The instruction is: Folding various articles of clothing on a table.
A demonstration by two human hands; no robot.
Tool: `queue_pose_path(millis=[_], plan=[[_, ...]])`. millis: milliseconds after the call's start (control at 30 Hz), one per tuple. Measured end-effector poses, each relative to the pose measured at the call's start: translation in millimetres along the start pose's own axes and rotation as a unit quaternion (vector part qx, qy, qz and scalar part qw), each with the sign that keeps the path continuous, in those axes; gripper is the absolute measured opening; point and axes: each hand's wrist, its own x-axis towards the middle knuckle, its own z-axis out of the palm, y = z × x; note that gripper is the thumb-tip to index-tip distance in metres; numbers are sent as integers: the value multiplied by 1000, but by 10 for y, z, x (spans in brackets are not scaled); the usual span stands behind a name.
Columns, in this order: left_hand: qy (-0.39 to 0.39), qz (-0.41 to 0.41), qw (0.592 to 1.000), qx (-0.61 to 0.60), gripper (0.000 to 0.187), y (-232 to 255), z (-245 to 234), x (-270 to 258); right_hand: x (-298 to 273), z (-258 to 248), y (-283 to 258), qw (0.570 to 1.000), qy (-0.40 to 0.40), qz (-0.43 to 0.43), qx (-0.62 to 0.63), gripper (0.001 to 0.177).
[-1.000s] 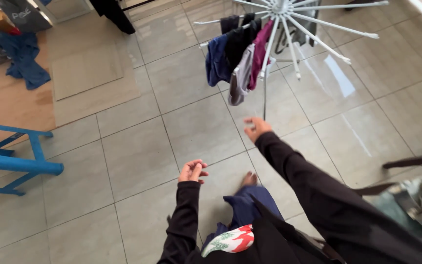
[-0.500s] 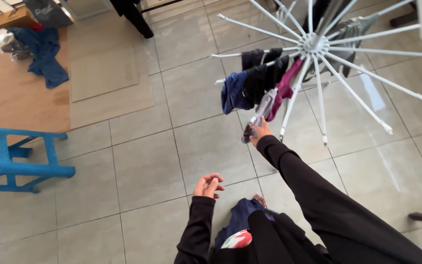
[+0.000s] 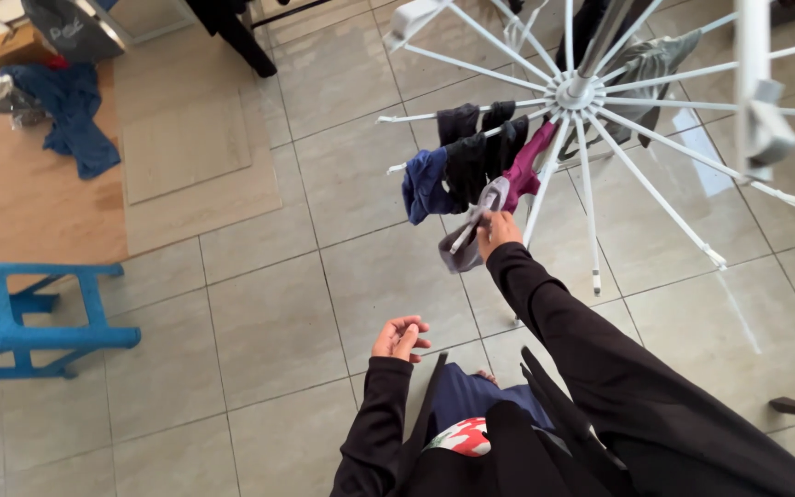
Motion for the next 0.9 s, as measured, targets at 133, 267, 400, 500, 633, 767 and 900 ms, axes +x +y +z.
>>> queue_pose_path(millis=[133,267,400,500,633,767,900], plan=[[-3,-1,1000,5,23,-58,5,-11,24,-753,-1194,996,7,5,89,21],[13,72,997,26,24,-56,31,-85,-323,-1274,-2116,978,71,-168,100,13],[-29,276,959,61,36,494,245,-479,-1020,-1811,-2926,943,55,-313,103,20],[-67,442,883,142,56,1282,429,-1100,-1649,-2100,-3434,947,24,-290,135,31],[-77,453,863,209,54,1130,299,-1305,-2249,-2259,-3663,941,17,-323,96,34],[-84,307,946,67,32,568,229,-1243,-2873,-2365,-3584,959,134,-201,151,27],[-155,260,948,-99,31,347,282,-1551,-3613,-2525,-3297,965,163,-8,203,32]])
